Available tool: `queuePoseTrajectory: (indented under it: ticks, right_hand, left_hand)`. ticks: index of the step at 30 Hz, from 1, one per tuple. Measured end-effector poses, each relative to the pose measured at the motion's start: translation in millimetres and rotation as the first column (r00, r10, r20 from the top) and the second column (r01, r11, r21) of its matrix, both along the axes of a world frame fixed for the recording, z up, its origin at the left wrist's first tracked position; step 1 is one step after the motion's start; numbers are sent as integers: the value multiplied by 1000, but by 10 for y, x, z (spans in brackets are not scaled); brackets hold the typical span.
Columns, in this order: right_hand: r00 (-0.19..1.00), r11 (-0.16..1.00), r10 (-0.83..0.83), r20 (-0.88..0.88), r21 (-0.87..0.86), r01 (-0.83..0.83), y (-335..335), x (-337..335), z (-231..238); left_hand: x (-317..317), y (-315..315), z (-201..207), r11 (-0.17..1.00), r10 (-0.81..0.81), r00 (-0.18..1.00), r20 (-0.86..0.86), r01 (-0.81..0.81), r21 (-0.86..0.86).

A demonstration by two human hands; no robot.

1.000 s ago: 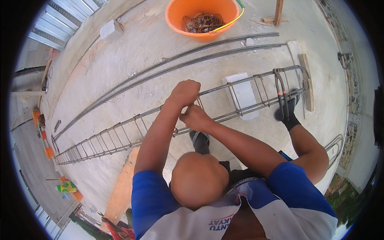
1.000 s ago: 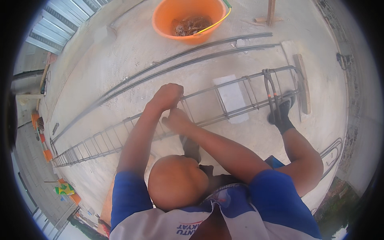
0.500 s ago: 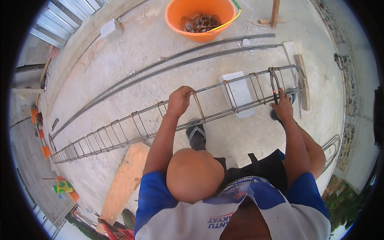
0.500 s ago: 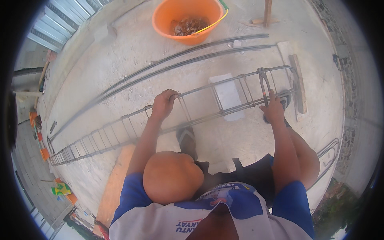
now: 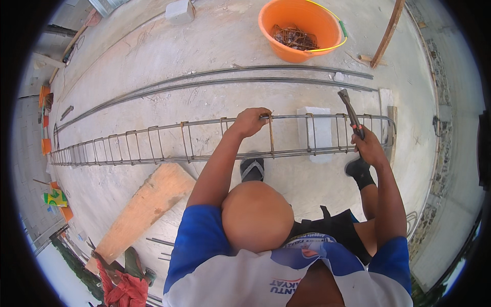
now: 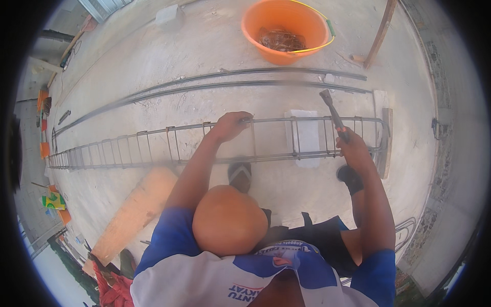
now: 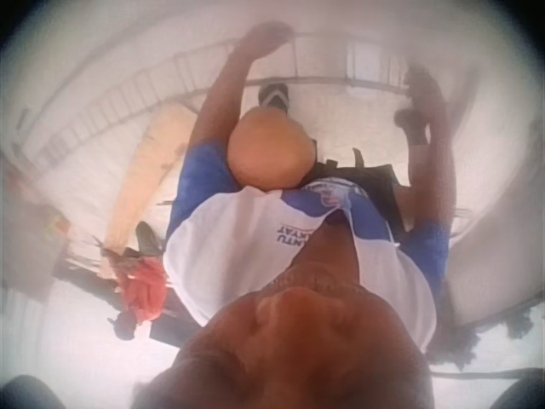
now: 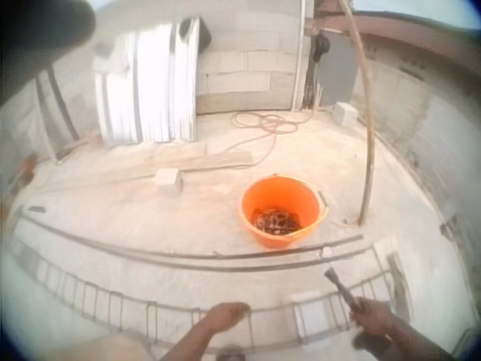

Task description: The person ties wire ties around intersecting rebar rods to assemble a ladder-like rebar cage. They repeatedly pick up wire ties, wrap them around the joints, and twist them tight using pliers. The person moves along the length of the cage, securing multiple joints in sequence.

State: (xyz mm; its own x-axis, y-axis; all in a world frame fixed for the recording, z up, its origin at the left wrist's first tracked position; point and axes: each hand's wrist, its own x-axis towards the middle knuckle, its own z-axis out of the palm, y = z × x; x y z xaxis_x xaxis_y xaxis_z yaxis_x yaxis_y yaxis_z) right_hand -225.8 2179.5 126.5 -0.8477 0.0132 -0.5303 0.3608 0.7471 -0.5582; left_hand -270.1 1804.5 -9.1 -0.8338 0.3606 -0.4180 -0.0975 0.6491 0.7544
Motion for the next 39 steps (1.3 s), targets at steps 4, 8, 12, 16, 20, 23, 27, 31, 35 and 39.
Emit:
queuePoseTrajectory:
  ticks: [4,8,12,16,20,23,27,31,35,39]
  right_hand:
    - [751,618,658,63,525,-585,-604,-465,306]
    - [531,273,823,203,679,-682,-1098,-819,288]
    - [403,67,878,257,768,-637,-1420,-976,276]
    - [177,43,983,53,866,-498,-1527,-1105,225]
    - [141,-11,986,85,888,-459,-1661,-1187,223]
    - [141,-56,979,150,853,-519,-1635,-1196,125]
    - [203,9,970,136,809,-588,-1626,-1159,66]
    - [351,77,894,278,678,-731,-1707,-1152,128]
    - [349,148,927,140,717,-681,-1535,-1103,-20]
    - [312,156,947,69,753,-640,-1486,-1125,-67]
  left_hand:
    - [-88,33,75,1000,-8,997,78,6,21]
    - [5,102,-43,998,-23,989,-148,15,-53]
    - [-10,96,8,997,-2,996,-92,-5,-77]
    - [-12,77,-23,996,-9,995,-95,1,-89]
    - [-49,68,-5,995,-12,998,-56,6,-97]
    - [-61,72,-3,995,-5,999,-32,2,-96]
    - [-69,74,23,994,-12,1000,-16,10,-110]
    - [-59,58,-19,992,-17,999,-28,13,-127]
    - [-67,71,-23,992,-19,1000,-23,16,-127]
    - [-84,77,-17,991,-25,1000,-13,23,-130]
